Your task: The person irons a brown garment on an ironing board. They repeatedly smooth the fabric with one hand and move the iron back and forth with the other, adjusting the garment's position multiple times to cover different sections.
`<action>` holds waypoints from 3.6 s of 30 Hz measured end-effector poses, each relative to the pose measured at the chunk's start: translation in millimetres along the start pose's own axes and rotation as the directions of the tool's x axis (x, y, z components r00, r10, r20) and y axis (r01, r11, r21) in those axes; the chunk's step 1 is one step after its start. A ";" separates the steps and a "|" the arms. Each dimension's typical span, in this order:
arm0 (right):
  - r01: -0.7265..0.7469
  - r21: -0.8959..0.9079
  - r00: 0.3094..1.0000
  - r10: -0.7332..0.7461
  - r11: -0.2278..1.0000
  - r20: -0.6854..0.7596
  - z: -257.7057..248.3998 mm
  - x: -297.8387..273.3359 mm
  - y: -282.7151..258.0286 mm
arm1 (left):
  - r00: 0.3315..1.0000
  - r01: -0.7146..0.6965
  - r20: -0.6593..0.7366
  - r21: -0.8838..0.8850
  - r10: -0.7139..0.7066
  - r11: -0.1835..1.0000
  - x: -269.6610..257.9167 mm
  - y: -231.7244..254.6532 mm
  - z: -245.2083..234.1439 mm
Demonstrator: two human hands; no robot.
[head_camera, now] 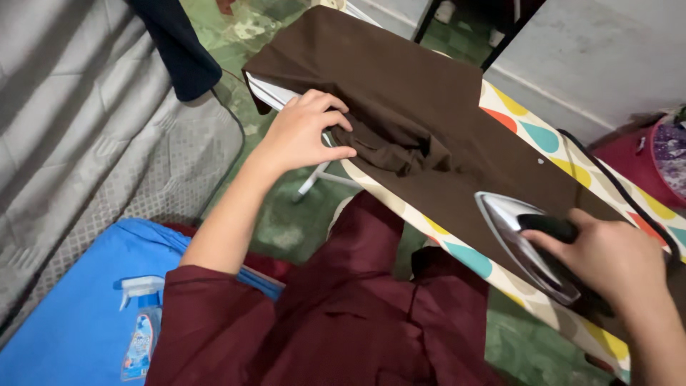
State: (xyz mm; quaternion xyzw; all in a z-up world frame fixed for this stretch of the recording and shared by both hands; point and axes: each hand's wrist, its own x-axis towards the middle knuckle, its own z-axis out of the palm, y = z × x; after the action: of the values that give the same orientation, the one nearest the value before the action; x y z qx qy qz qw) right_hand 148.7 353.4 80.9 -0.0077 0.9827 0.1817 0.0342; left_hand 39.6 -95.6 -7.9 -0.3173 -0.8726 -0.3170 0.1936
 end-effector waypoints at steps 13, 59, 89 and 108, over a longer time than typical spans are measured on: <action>0.314 0.201 0.947 -0.290 0.928 -0.137 -64.7 46.4 -170.1 | 0.980 0.196 -0.005 -0.131 -0.198 0.972 6.5 -19.8 14.1; -0.296 0.452 0.946 0.322 0.841 0.021 182.9 -61.6 221.2 | 0.902 -0.414 -0.057 0.161 0.427 0.896 11.6 144.6 109.3; 0.287 0.368 0.953 -0.225 0.884 -0.202 -6.5 275.4 -104.4 | 0.868 -0.493 0.058 -0.027 0.494 0.870 -1.0 137.9 145.4; 0.438 0.293 0.897 -0.392 0.850 -0.205 -13.0 258.1 -80.9 | 0.905 -0.416 0.026 -0.143 0.424 0.898 5.3 144.3 136.1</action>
State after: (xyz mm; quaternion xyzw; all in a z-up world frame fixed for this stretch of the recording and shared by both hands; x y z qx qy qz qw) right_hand -107.4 272.5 46.2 -0.2265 0.9740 0.0014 0.0057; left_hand 114.7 84.9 -41.5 -0.5192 -0.7654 -0.3164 0.2110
